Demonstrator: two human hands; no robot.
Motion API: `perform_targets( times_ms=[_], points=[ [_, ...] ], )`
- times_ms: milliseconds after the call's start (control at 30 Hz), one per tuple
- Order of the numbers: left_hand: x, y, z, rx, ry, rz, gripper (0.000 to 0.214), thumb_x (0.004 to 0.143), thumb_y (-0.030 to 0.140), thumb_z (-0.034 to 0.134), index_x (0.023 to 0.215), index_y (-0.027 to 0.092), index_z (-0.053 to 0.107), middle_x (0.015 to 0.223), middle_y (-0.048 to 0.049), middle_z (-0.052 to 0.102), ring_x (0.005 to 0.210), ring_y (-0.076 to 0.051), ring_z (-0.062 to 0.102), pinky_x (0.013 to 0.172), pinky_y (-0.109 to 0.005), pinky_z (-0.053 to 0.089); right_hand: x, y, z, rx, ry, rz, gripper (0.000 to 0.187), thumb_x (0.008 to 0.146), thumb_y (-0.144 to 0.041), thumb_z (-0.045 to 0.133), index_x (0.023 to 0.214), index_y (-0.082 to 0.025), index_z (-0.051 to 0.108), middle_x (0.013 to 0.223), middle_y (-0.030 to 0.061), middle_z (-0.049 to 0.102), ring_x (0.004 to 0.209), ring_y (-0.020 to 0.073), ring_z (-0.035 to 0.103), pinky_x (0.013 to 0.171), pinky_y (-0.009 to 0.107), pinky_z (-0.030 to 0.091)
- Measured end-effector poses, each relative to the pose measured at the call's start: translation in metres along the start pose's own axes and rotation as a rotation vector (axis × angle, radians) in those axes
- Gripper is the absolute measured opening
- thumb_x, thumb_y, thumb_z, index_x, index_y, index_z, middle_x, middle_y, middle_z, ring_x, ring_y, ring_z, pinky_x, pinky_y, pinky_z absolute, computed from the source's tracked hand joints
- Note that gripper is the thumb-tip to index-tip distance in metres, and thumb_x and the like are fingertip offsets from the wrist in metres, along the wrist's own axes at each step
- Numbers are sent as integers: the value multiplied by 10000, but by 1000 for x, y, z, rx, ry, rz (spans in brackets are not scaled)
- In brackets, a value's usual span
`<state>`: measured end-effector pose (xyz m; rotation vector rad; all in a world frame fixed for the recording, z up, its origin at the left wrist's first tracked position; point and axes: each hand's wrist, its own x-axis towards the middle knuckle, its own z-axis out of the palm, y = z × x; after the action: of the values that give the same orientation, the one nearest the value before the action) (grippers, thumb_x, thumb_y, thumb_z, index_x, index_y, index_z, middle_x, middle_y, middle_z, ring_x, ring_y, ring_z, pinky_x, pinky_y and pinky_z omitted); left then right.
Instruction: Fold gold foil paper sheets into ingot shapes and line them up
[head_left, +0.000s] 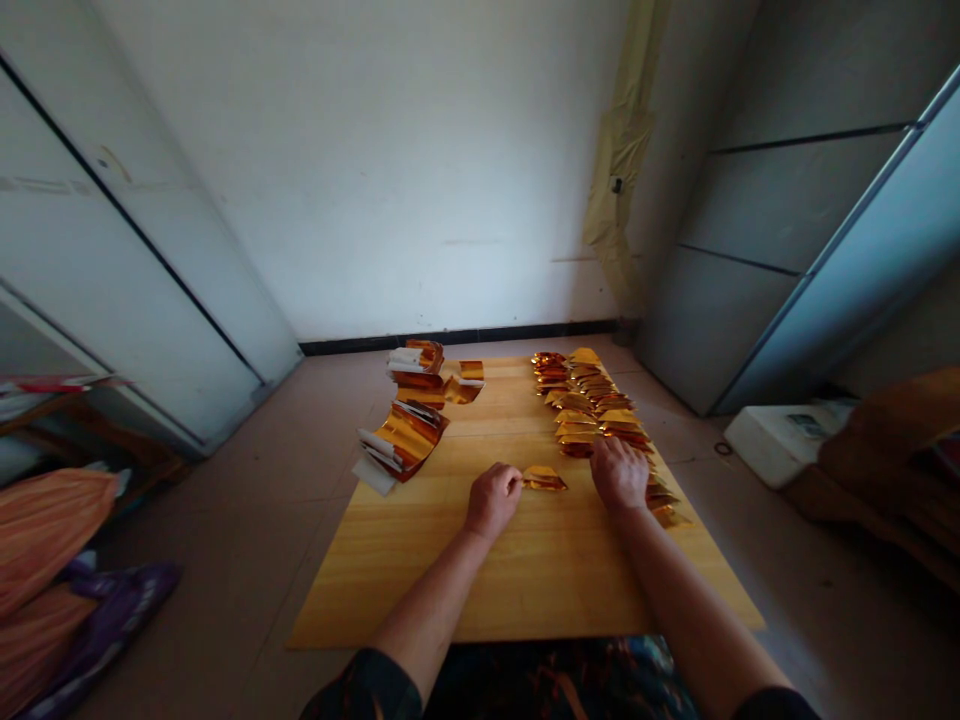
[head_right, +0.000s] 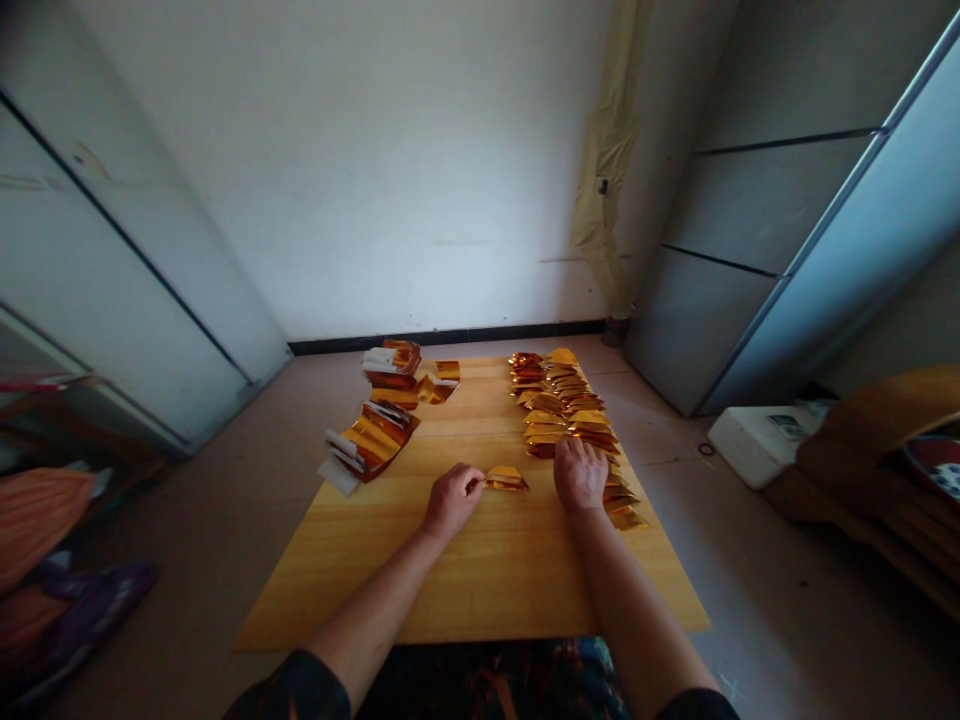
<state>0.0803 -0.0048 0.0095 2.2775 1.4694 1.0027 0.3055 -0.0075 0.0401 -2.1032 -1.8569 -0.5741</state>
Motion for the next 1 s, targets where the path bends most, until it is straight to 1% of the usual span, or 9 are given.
perform_targets(
  times_ms=[167,300,433,533,633,767,900,1000],
  points=[
    [0,0,1,-3,6,3,145,759,67,539,737,181,627,746,-9,638,707,-108,574,675,-198,424,4,-2,-3,-16,-76,67,160,865,-185,470,816,-166,621,813,77,620,732,166,512,618,288,224],
    [0,2,0,-5,-1,14,152,754,57,538,732,181,625,742,-9,638,702,-110,571,675,-202,423,7,-5,-6,-9,-148,89,183,879,-192,447,857,-159,626,845,96,618,761,176,527,625,281,244],
    [1,9,2,-13,-11,13,143,756,68,546,730,186,623,740,-6,636,703,-109,572,673,-202,421,8,-8,-9,-6,-186,88,181,881,-193,445,880,-168,624,865,95,621,781,182,537,636,281,264],
    [4,17,7,-13,-18,18,141,753,68,552,736,188,624,742,-5,633,707,-108,576,672,-200,419,8,-6,-17,-5,-190,70,164,877,-189,457,892,-183,620,879,83,622,799,181,538,638,279,268],
    [8,27,15,-1,-44,25,140,760,72,547,736,187,623,746,-10,631,710,-111,578,665,-200,415,7,-1,-32,-6,-146,82,138,866,-184,481,873,-186,619,882,73,625,803,177,534,630,281,262],
    [16,42,25,40,-108,-6,141,789,99,523,746,185,626,760,-21,631,705,-119,576,649,-208,410,5,10,-51,42,-30,117,129,859,-200,501,867,-196,630,849,58,622,758,163,513,610,281,242],
    [25,55,33,102,-142,-67,175,830,136,474,779,186,634,792,-37,640,719,-133,577,648,-222,407,-2,17,-55,84,104,154,174,872,-256,495,789,-197,637,781,47,600,734,154,485,612,273,240],
    [31,60,39,145,-150,-103,188,850,161,454,821,188,637,823,-44,644,742,-140,579,654,-224,403,-14,16,-52,116,201,115,222,883,-263,473,750,-194,637,746,40,592,720,148,475,625,263,253]
  ],
)
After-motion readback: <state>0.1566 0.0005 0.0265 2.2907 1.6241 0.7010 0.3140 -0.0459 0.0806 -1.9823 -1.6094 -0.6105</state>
